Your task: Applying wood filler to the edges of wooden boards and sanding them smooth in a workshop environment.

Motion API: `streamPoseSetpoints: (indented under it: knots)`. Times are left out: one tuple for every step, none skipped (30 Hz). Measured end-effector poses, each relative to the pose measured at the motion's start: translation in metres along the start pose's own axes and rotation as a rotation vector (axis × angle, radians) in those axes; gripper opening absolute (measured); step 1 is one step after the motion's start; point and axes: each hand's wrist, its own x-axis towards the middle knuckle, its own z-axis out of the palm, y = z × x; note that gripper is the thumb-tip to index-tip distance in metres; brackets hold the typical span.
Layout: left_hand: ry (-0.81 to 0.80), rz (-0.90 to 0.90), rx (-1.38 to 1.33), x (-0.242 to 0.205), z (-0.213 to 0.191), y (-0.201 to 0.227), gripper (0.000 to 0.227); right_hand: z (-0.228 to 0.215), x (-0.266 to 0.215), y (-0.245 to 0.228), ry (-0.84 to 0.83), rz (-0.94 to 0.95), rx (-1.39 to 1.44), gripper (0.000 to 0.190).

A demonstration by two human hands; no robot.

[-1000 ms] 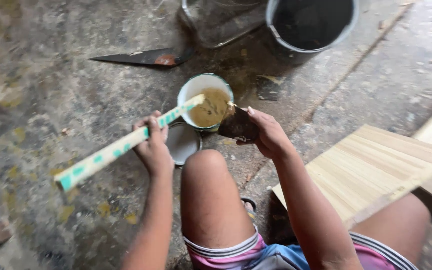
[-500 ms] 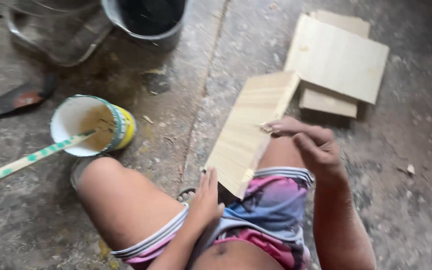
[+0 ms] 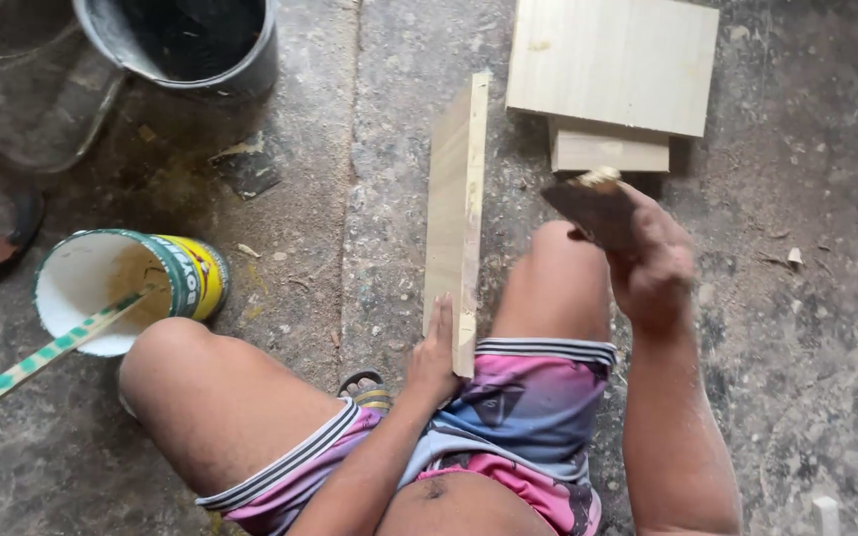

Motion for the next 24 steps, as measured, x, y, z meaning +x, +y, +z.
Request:
streamPoseSetpoints:
  knots:
    - [-0.064,-0.054,-0.022,-0.002,0.008,0.004,0.114,0.011,0.004,-0.009,-0.109,-0.017,-0.324,0.038]
    - [-0.079,-0.052,-0.031,0.003,0.010,0.009,0.114,0.003,0.009,0.014,-0.099,-0.007,-0.335,0.038]
    - [-0.111,-0.049,0.021,0.006,0.013,0.016,0.120,-0.005,0.014,0.034,-0.017,-0.020,-0.477,0.034]
    - [-0.143,-0.045,0.073,0.009,0.017,0.024,0.127,-0.012,0.017,0.055,0.065,-0.033,-0.620,0.031]
    - [-0.146,-0.039,0.058,0.013,0.019,0.024,0.127,-0.016,0.018,0.069,0.065,-0.031,-0.636,0.031]
    - [-0.175,-0.041,0.079,0.017,0.021,0.024,0.127,-0.020,0.019,0.083,0.093,-0.075,-0.703,0.033]
    - [-0.214,-0.049,0.106,0.015,0.022,0.025,0.128,-0.025,0.016,0.096,0.125,-0.106,-0.765,0.035]
    - [-0.229,-0.051,0.096,0.019,0.022,0.027,0.128,-0.026,0.021,0.102,0.129,-0.092,-0.776,0.035]
    - [-0.231,-0.064,0.067,0.021,0.023,0.027,0.126,-0.028,0.023,0.110,0.100,-0.148,-0.799,0.034]
    - [-0.234,-0.078,0.038,0.022,0.025,0.027,0.123,-0.030,0.025,0.117,0.071,-0.203,-0.821,0.034]
    - [-0.248,-0.078,0.036,0.020,0.023,0.028,0.123,-0.028,0.019,0.124,0.079,-0.192,-0.826,0.034]
    - [-0.186,-0.088,-0.017,0.018,0.021,0.030,0.124,-0.026,0.012,0.129,0.058,-0.192,-0.839,0.037]
    - [-0.118,-0.091,-0.069,0.020,0.019,0.034,0.124,-0.025,0.010,0.131,0.038,-0.202,-0.854,0.040]
    - [-0.125,-0.083,-0.070,0.025,0.019,0.037,0.124,-0.025,0.011,0.135,0.047,-0.202,-0.859,0.040]
    - [-0.123,-0.083,-0.072,0.026,0.021,0.038,0.125,-0.024,0.008,0.140,0.057,-0.221,-0.865,0.038]
    - [-0.121,-0.083,-0.074,0.026,0.023,0.038,0.125,-0.024,0.005,0.146,0.067,-0.239,-0.870,0.037]
    - [-0.126,-0.080,-0.074,0.026,0.030,0.034,0.125,-0.022,0.012,0.148,0.072,-0.237,-0.873,0.037]
    - [-0.082,-0.029,-0.074,0.026,0.036,0.031,0.126,-0.021,0.018,0.150,0.073,-0.274,-0.874,0.038]
    - [-0.033,0.020,-0.072,0.026,0.041,0.025,0.127,-0.018,0.025,0.154,0.071,-0.313,-0.870,0.040]
    - [-0.032,0.021,-0.069,0.027,0.044,0.028,0.127,-0.021,0.029,0.159,0.072,-0.314,-0.868,0.040]
    - [-0.052,-0.044,-0.103,0.029,0.044,0.029,0.128,-0.022,0.034,0.165,0.075,-0.350,-0.914,0.038]
    - [-0.071,-0.109,-0.137,0.030,0.045,0.030,0.129,-0.023,0.039,0.170,0.077,-0.386,-0.960,0.037]
    - [-0.068,-0.107,-0.133,0.030,0.046,0.029,0.129,-0.024,0.043,0.175,0.079,-0.390,-0.957,0.037]
    - [-0.009,-0.039,-0.167,0.031,0.047,0.028,0.130,-0.025,0.047,0.180,0.069,-0.424,-0.947,0.036]
